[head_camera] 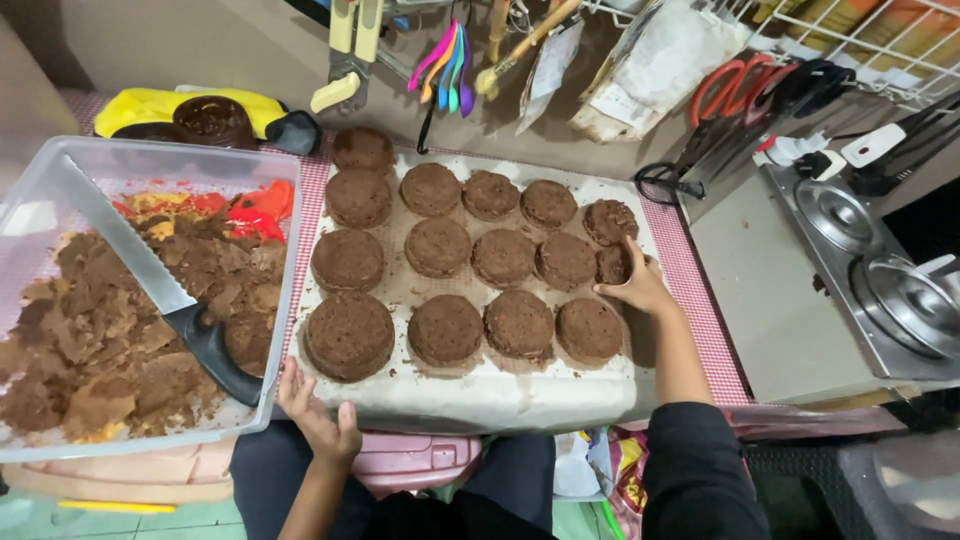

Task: Arranging small round chocolate cakes in rows on a tray while using a knife to trim or separate them.

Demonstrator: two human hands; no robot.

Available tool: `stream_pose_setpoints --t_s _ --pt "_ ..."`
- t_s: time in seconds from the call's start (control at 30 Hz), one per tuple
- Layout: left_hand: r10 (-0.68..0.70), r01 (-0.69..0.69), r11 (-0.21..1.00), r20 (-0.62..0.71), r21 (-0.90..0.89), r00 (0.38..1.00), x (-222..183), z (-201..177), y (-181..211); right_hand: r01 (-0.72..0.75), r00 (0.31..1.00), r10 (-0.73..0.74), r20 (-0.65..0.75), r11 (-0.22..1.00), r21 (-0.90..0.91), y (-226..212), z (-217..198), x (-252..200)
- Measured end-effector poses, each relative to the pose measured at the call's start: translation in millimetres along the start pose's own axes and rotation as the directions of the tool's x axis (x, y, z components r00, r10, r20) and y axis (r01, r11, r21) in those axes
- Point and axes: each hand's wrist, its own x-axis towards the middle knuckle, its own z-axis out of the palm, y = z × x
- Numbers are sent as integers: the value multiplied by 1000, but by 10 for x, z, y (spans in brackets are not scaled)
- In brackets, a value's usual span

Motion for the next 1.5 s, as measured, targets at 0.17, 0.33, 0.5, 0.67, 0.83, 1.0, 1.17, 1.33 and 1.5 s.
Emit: stream_pose_setpoints --t_s 0.17,0.33,0.5,0.67,0.83,1.0,1.17,1.33,1.5 --pt "34 -34 999 -7 5 999 -7 12 -48 17 1000 -17 7 999 -49 0 1 36" --pt "44 -44 999 -13 27 999 -28 22 -55 -102 994 103 25 994 -31 -66 -44 -100" --pt "30 -30 997 0 75 1000 26 8 -19 -1 999 4 33 995 -97 192 -35 -270" --pt "26 -26 996 7 82 1000 49 25 41 -208 974 225 37 942 -265 175 -200 -415" --pt "66 -67 994 12 84 998 91 25 53 -183 974 222 36 875 -448 -362 -476 -232" --pt "16 -17 996 16 85 1000 7 23 6 384 913 -406 -49 892 -238 -2140 -39 -314" --pt "-31 30 999 33 32 999 10 15 37 552 811 -520 266 832 -57 -3180 1152 435" --pt "-73 72 997 54 27 996 -58 20 -12 390 889 -348 298 916 -94 -3724 1675 568" --pt "-81 81 997 13 -12 997 -69 36 -15 329 922 -229 312 888 -321 -3952 1733 525"
